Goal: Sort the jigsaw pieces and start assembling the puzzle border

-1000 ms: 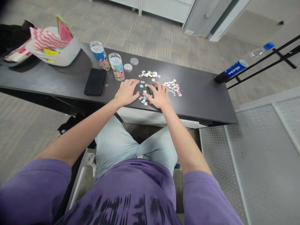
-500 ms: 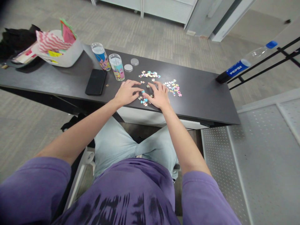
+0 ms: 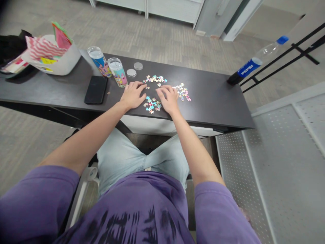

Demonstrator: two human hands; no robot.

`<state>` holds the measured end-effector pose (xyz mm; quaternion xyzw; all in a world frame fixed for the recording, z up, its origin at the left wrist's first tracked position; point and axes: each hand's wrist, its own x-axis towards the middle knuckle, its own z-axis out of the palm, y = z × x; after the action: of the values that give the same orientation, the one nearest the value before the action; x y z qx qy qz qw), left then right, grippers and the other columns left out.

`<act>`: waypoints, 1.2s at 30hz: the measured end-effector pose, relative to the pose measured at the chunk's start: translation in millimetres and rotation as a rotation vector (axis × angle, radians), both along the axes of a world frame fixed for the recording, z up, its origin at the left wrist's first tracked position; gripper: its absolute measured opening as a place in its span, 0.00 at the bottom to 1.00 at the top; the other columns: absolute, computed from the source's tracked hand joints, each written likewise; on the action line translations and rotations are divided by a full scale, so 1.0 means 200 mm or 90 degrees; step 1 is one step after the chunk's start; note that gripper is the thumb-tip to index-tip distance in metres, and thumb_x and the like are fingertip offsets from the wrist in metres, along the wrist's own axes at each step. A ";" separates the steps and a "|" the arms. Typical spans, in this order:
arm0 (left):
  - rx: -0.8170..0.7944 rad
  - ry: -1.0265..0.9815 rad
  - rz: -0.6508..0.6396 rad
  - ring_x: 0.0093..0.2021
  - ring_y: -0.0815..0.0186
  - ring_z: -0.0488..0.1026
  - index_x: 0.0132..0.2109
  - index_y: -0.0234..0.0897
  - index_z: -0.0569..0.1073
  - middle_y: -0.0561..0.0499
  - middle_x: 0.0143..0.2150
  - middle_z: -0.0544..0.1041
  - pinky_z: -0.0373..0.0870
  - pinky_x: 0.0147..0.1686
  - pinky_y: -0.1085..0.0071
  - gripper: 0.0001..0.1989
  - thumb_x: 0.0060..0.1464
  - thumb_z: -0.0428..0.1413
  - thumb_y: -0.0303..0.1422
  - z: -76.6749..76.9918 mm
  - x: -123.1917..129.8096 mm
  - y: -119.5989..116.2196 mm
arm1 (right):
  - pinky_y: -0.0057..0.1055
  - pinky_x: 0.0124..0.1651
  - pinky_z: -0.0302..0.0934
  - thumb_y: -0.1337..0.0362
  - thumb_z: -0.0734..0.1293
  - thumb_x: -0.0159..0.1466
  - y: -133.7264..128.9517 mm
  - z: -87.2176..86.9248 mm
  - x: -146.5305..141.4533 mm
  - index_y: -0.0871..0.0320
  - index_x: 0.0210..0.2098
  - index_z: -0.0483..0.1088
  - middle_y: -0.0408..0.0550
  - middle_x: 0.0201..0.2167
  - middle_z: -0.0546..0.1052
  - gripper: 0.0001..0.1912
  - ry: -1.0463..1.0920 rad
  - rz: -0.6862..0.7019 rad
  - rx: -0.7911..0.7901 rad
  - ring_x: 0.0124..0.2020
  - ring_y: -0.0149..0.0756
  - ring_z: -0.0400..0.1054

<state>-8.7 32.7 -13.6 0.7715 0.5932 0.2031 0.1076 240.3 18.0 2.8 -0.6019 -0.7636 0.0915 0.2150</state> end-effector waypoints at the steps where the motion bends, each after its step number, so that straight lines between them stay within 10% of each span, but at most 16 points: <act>1: 0.001 0.004 -0.001 0.88 0.33 0.68 0.85 0.44 0.80 0.35 0.87 0.76 0.64 0.91 0.30 0.34 0.79 0.56 0.39 0.00 0.00 0.01 | 0.57 0.89 0.64 0.53 0.51 0.95 0.01 -0.01 0.01 0.42 0.74 0.89 0.52 0.81 0.84 0.34 0.020 -0.018 0.003 0.83 0.56 0.73; 11: -0.036 0.033 0.022 0.88 0.33 0.67 0.91 0.30 0.67 0.30 0.89 0.73 0.63 0.92 0.32 0.40 0.80 0.54 0.38 0.06 0.02 -0.02 | 0.59 0.89 0.65 0.45 0.53 0.96 0.07 -0.10 0.03 0.49 0.71 0.88 0.58 0.75 0.87 0.34 0.106 -0.027 0.020 0.79 0.61 0.76; 19: -0.023 0.027 -0.029 0.88 0.35 0.67 0.82 0.52 0.84 0.44 0.89 0.76 0.64 0.90 0.28 0.30 0.83 0.53 0.38 0.03 -0.02 -0.02 | 0.67 0.90 0.64 0.46 0.64 0.92 -0.01 -0.05 -0.02 0.54 0.83 0.82 0.61 0.82 0.82 0.31 -0.041 0.042 0.009 0.82 0.72 0.70; 28: -0.020 0.021 -0.032 0.88 0.34 0.66 0.89 0.40 0.75 0.36 0.89 0.75 0.63 0.90 0.29 0.35 0.82 0.53 0.38 0.02 -0.02 -0.01 | 0.70 0.90 0.61 0.43 0.69 0.92 -0.04 0.01 -0.05 0.50 0.91 0.76 0.61 0.89 0.75 0.36 -0.109 0.037 -0.039 0.86 0.76 0.67; 36: 0.010 -0.003 -0.105 0.87 0.38 0.67 0.77 0.57 0.89 0.46 0.86 0.79 0.63 0.88 0.28 0.29 0.82 0.52 0.36 -0.02 -0.04 0.00 | 0.75 0.90 0.57 0.40 0.68 0.92 -0.04 0.00 -0.06 0.45 0.89 0.79 0.61 0.92 0.71 0.34 -0.129 0.051 -0.042 0.88 0.78 0.64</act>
<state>-16.2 33.0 -18.1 0.8183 0.5256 0.1998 0.1194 228.0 9.7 2.9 -0.5841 -0.8013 0.0637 0.1126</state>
